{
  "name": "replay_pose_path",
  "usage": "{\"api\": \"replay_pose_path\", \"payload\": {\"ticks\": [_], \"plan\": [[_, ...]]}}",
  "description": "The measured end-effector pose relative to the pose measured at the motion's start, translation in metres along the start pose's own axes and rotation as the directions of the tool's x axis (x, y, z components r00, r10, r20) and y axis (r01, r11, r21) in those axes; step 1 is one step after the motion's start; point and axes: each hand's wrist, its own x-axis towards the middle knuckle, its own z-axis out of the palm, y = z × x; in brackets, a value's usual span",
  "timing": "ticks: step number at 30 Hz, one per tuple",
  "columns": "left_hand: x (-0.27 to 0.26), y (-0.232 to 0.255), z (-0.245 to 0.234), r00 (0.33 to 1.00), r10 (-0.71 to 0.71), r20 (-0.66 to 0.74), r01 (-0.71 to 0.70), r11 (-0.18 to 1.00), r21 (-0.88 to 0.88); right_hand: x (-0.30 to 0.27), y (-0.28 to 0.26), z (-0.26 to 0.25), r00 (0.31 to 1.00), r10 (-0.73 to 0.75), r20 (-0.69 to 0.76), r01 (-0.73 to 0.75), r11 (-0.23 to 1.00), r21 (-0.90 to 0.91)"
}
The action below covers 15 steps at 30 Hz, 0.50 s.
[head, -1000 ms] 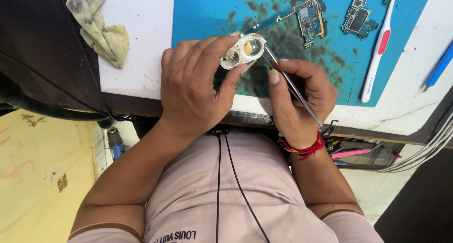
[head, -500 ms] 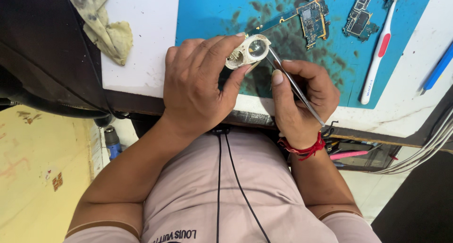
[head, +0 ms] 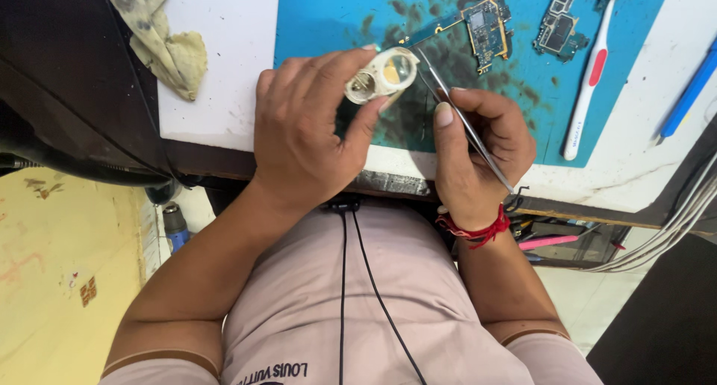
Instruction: The person uses a magnifying loupe to inspect a small electronic component, then uses a hot air gun and tweezers to remove a chip from a circuit board. They then use a soldering iron to apply solder to the board and reattach the component.
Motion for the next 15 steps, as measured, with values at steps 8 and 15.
{"api": "replay_pose_path", "payload": {"ticks": [8,15], "plan": [[0.0,-0.009,-0.011,0.993,-0.083,-0.079,0.069,0.985,-0.158,-0.001,0.001,-0.005,0.999,-0.009,-0.04,0.013,0.995,0.1],[0.002,-0.009,-0.01,0.988,-0.088,-0.124,0.047,0.953,-0.299,0.002,-0.006,0.0,0.98,-0.171,0.102,0.192,0.948,-0.255]]}}
